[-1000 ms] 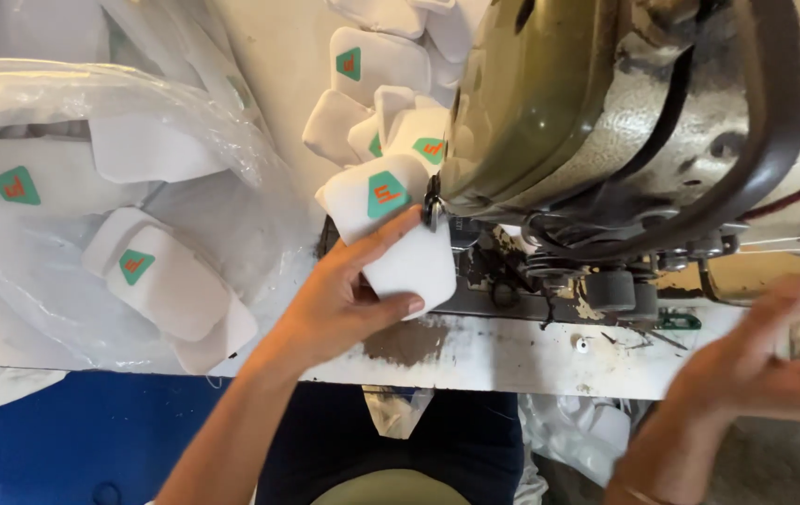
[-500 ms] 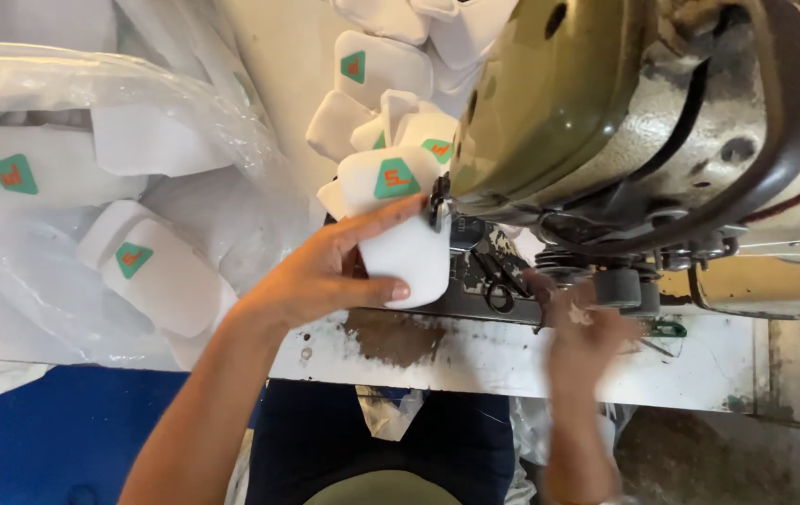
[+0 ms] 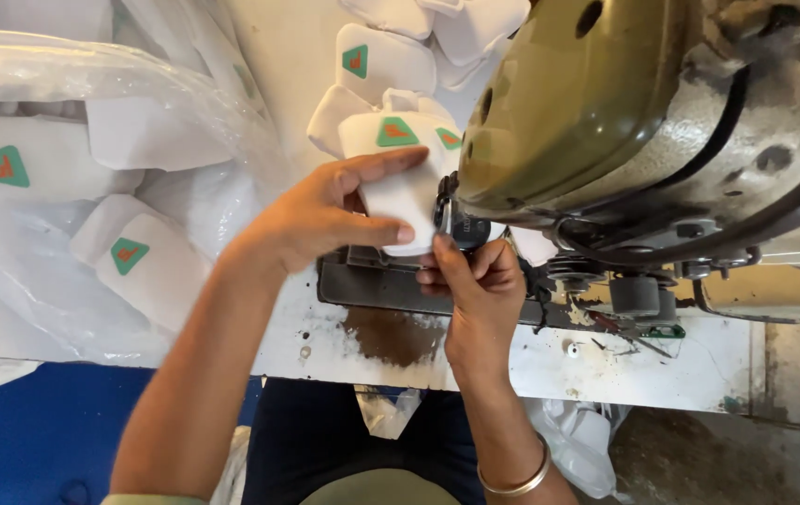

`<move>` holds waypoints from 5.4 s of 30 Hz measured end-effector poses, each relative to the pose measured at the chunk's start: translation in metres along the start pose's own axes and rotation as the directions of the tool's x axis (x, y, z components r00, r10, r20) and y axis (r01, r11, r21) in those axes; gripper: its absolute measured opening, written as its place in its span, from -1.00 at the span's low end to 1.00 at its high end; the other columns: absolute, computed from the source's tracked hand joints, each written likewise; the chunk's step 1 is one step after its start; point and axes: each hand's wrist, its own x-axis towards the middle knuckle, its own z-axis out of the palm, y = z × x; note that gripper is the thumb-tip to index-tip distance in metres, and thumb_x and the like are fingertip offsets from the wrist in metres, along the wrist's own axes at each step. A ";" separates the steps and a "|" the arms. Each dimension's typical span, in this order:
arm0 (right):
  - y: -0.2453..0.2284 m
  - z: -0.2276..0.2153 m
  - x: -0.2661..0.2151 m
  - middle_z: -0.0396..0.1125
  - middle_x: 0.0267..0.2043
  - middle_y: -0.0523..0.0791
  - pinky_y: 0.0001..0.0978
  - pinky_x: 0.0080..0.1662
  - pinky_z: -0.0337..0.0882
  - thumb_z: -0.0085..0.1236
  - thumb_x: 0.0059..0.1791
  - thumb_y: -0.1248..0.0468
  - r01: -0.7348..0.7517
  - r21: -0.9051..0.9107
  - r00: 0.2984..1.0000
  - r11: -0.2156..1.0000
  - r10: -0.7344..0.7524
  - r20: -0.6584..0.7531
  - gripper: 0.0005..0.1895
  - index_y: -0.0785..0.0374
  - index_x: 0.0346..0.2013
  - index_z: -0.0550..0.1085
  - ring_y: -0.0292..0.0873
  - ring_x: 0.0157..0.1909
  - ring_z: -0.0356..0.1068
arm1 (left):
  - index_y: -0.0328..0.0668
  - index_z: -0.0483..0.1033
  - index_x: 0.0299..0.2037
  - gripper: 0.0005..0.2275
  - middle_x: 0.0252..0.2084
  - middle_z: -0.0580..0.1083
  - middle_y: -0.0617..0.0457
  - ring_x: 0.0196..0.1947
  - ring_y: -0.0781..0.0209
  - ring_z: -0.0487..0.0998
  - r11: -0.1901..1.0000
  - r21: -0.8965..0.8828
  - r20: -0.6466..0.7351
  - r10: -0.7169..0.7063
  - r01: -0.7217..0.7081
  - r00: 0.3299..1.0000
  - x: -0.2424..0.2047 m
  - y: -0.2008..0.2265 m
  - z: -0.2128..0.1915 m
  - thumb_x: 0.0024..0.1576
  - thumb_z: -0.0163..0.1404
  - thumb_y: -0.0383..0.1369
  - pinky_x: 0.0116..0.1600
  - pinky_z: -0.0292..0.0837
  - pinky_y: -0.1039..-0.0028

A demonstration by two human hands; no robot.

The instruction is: The person operates a sewing machine to stitch white fabric pieces with green labels. They repeatedly pick up pieces from a plastic bag, guide them under the needle, and place the finished items on a pile to the right.

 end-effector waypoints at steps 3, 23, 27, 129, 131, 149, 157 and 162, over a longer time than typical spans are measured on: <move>-0.003 -0.004 0.002 0.47 -0.46 -0.09 -0.42 -0.42 0.46 0.29 -0.02 0.35 0.018 -0.017 1.000 1.000 -0.017 0.014 -0.61 0.12 -0.49 0.18 -0.20 -0.46 0.50 | -0.26 0.27 0.46 -0.29 0.16 0.48 0.07 -0.11 0.41 0.50 0.997 -0.011 -0.254 0.071 -0.076 0.965 -0.017 -0.028 0.039 0.02 0.22 -0.51 -0.06 0.51 0.58; 0.019 -0.059 0.037 0.32 -0.32 -0.08 -0.35 -0.12 0.43 0.13 0.25 0.16 0.220 -0.134 0.971 0.966 -0.230 -0.067 -0.64 0.42 -0.26 0.39 -0.20 -0.22 0.37 | -0.06 0.33 0.29 -0.47 0.18 0.44 0.06 0.12 0.20 0.52 0.797 -0.395 -0.677 0.084 -0.458 0.731 -0.039 -0.060 0.060 0.10 0.15 -0.57 0.11 0.56 0.29; 0.022 -0.050 0.107 0.33 0.24 -0.09 -0.32 0.22 0.30 0.19 0.04 0.12 0.089 -0.239 0.986 0.967 -0.051 0.162 -0.44 0.34 0.25 0.35 -0.18 0.24 0.31 | 0.03 0.36 0.26 -0.46 0.15 0.45 0.09 0.07 0.24 0.55 0.805 -0.458 -0.612 0.023 -0.377 0.791 -0.036 -0.057 0.045 0.05 0.15 -0.56 0.02 0.55 0.34; -0.071 -0.129 0.016 0.40 -0.11 -0.08 -0.37 -0.06 0.45 0.36 0.00 0.36 0.628 -0.747 0.702 0.216 -0.571 0.425 -0.67 0.32 -0.01 0.45 -0.21 -0.12 0.41 | -0.10 0.34 0.38 -0.32 0.26 0.34 -0.04 0.23 0.18 0.43 0.944 0.320 -0.376 0.210 -0.086 0.903 -0.040 -0.029 0.075 -0.01 0.30 -0.49 0.20 0.50 0.42; -0.108 -0.178 0.030 0.41 -0.09 0.09 -0.22 0.04 0.44 0.18 0.14 0.50 0.411 -0.834 0.109 -0.369 -0.888 0.446 -0.85 0.40 -0.04 0.39 -0.11 -0.04 0.38 | -0.08 0.34 0.40 -0.31 0.25 0.35 -0.02 0.21 0.20 0.44 0.965 0.250 -0.310 0.162 -0.085 0.937 -0.037 -0.027 0.067 -0.01 0.28 -0.51 0.23 0.45 0.43; 0.016 -0.106 0.014 0.52 -0.34 -0.17 -0.48 -0.42 0.16 0.02 0.18 0.23 0.216 -0.626 0.976 0.749 -0.142 0.167 -0.82 0.20 -0.20 0.54 -0.28 -0.48 0.21 | -0.16 0.31 0.43 -0.29 0.27 0.42 0.07 0.19 0.33 0.44 0.997 0.040 -0.150 0.075 -0.070 0.986 -0.024 -0.018 0.034 -0.01 0.27 -0.50 0.30 0.39 0.44; 0.013 -0.007 0.000 0.25 -0.49 -0.22 -0.45 -0.41 0.40 0.36 -0.03 0.29 0.036 0.066 0.999 0.997 -0.036 -0.003 -0.58 0.11 -0.44 0.19 -0.32 -0.49 0.31 | -0.16 0.34 0.41 -0.29 0.18 0.49 0.11 0.09 0.37 0.47 0.995 0.095 -0.052 0.017 -0.012 0.999 0.001 0.007 0.008 -0.04 0.28 -0.46 0.22 0.38 0.50; 0.006 -0.006 0.002 0.34 -0.51 -0.17 -0.42 -0.42 0.45 0.38 -0.06 0.32 -0.025 0.062 1.000 0.998 0.025 -0.001 -0.56 0.11 -0.46 0.17 -0.22 -0.50 0.45 | -0.19 0.38 0.39 -0.32 0.11 0.53 0.10 0.05 0.36 0.50 0.993 0.115 -0.026 0.015 -0.012 1.000 0.013 0.008 0.003 -0.02 0.28 -0.44 0.20 0.39 0.51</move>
